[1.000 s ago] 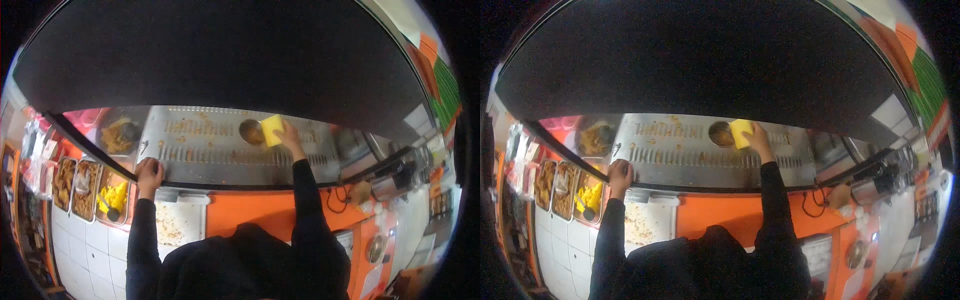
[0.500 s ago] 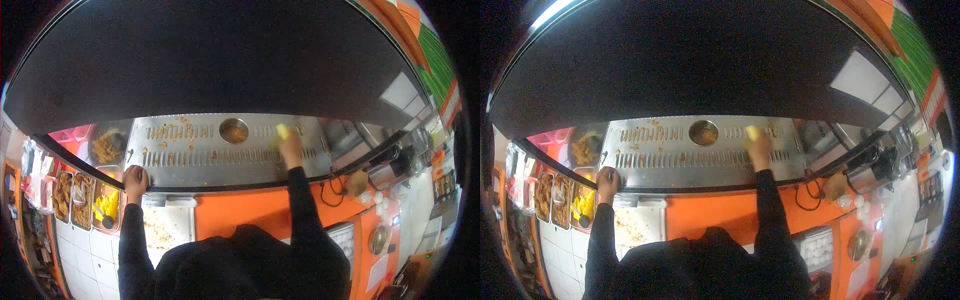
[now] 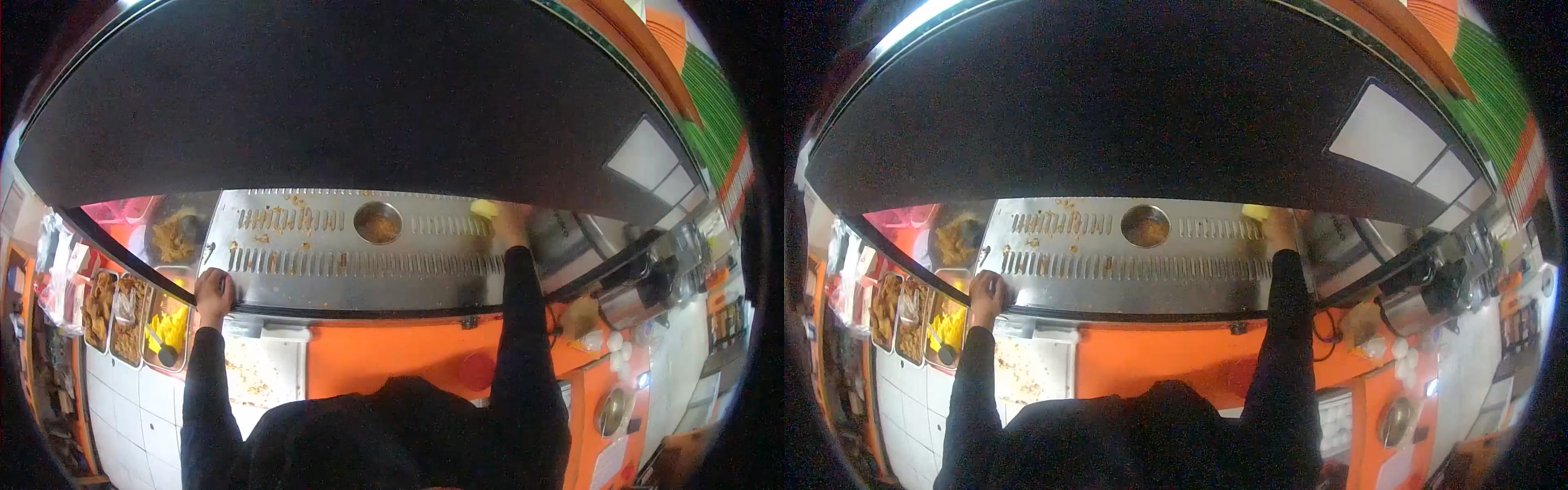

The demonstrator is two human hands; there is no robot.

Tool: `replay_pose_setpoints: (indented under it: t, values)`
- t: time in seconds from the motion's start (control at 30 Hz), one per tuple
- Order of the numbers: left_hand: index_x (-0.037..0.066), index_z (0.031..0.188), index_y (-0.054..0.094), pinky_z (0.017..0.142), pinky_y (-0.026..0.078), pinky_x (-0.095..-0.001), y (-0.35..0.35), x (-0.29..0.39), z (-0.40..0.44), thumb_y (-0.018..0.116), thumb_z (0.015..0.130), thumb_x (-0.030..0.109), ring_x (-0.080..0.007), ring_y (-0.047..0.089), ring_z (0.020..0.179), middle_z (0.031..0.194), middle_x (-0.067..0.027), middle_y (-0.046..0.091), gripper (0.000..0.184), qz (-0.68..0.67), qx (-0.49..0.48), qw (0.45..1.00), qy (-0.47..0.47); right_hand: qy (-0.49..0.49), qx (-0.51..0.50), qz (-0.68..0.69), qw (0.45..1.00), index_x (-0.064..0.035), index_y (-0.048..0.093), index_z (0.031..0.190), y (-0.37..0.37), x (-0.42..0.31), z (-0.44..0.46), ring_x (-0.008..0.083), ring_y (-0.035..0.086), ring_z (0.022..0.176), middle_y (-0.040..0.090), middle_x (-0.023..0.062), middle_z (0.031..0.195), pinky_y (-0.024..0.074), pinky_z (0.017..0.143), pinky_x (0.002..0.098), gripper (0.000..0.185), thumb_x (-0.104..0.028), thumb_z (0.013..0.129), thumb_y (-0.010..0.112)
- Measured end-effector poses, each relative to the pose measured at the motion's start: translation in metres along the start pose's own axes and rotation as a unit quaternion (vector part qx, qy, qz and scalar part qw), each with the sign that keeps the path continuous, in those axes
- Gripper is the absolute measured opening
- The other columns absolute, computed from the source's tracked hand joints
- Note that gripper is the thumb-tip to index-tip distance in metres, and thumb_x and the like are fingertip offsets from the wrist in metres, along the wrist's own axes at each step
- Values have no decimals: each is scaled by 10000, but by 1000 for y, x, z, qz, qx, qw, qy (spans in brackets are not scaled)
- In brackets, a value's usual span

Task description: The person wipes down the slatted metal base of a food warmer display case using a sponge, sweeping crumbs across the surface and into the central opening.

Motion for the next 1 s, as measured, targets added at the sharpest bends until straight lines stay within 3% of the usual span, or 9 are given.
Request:
replay_pose_setpoints:
  t: [0.03,0.13,0.43,0.53,0.63,0.7,0.87,1.0]
  values:
    - [53,762,585,726,429,-424,-2,3,0,582,812,204,-338,565,811,795,-125,588,160,3,-1,1000,-2,18,-73,48,996,-113,655,1035,11,2,5,317,571,1065,646,144,1070,429,894,437,257,-103,784,600]
    - [45,760,582,721,428,-429,-4,6,0,583,809,202,-343,564,798,789,-131,581,165,16,7,1000,6,11,-108,150,983,-129,659,1022,36,12,15,309,570,1066,639,127,1090,428,902,412,258,-126,767,624]
    - [41,757,580,716,429,-424,-3,2,1,580,806,179,-341,562,792,784,-135,577,147,-8,1,1000,12,-27,-303,103,947,-177,645,1016,48,38,11,333,600,1035,662,105,1056,419,924,436,254,-153,765,617]
    - [41,752,580,708,430,-425,1,-2,1,581,805,185,-340,563,785,777,-131,578,153,-4,7,1000,22,-26,-199,173,964,-169,630,1065,36,49,-4,347,603,1026,657,141,1054,428,917,449,293,-163,772,614]
    - [44,748,580,709,432,-423,-1,0,1,581,807,193,-338,565,787,776,-126,581,160,-3,-3,1000,13,-29,2,75,997,-113,625,1092,-8,32,-30,343,624,949,666,159,946,481,811,457,331,-233,784,629]
    - [49,747,582,713,433,-421,-1,-1,2,581,810,200,-336,566,792,779,-123,583,163,4,-18,1000,11,26,73,24,997,-95,607,1116,3,43,-40,364,620,942,659,187,949,481,804,466,337,-206,798,603]
    - [56,756,592,722,431,-424,2,-1,0,579,814,208,-334,565,815,790,-122,585,163,2,-4,1000,5,207,-49,36,976,-43,583,1122,31,41,-63,387,601,991,628,195,1058,475,848,472,379,-173,774,661]
    - [56,762,598,730,432,-423,-2,4,1,584,810,218,-332,563,835,802,-122,588,169,-10,-9,1000,-5,202,-24,110,973,-58,597,1115,28,1,-70,404,601,965,637,206,1026,473,811,482,376,-197,768,638]
Point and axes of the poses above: each hand's wrist, its own z-axis towards the middle knuckle, its own y-axis out of the palm, x = y × z, the point moved 1 cm from there along z, towards the middle knuckle
